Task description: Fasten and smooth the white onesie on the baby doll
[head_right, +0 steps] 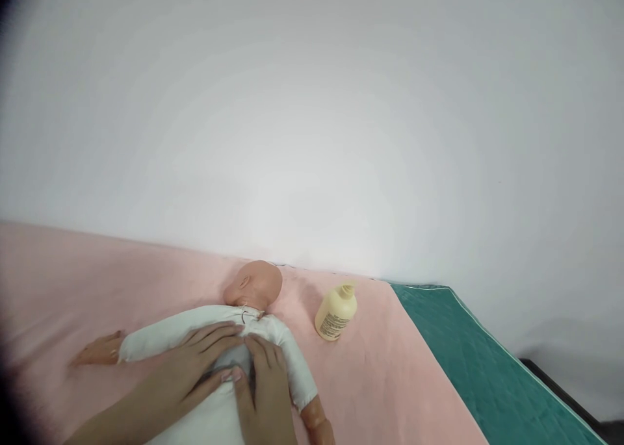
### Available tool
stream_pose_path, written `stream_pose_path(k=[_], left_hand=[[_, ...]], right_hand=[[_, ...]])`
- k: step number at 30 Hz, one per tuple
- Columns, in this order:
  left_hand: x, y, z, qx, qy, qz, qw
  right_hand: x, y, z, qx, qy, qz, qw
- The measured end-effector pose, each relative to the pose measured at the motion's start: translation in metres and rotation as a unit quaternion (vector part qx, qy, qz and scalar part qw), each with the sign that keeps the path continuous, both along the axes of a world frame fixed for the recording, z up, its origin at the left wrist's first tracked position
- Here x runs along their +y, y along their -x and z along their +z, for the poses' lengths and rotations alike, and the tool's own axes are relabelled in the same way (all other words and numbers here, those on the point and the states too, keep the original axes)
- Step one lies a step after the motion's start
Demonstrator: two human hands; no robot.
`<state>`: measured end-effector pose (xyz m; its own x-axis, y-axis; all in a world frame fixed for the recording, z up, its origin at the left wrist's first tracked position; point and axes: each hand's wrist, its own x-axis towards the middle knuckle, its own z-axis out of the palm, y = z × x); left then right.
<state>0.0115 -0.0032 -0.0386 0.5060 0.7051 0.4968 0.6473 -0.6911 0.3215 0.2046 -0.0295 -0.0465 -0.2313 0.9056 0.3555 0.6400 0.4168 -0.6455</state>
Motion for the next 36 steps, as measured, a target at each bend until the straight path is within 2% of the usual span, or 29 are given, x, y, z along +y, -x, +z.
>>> stream_pose_path(k=[6, 24, 36], left_hand=[[0.0011, -0.0019, 0.0031, 0.027, 0.006, 0.001, 1.000], [0.0012, -0.0020, 0.0022, 0.011, 0.002, -0.009, 1.000], [0.0011, -0.0021, 0.0047, 0.038, 0.013, -0.002, 0.999]], right_hand=[[0.0006, -0.0008, 0.0004, -0.007, -0.018, -0.005, 1.000], [0.0041, -0.0029, 0.0000, -0.036, -0.056, 0.006, 0.998], [0.0041, -0.0037, -0.0005, -0.037, -0.079, 0.005, 0.996]])
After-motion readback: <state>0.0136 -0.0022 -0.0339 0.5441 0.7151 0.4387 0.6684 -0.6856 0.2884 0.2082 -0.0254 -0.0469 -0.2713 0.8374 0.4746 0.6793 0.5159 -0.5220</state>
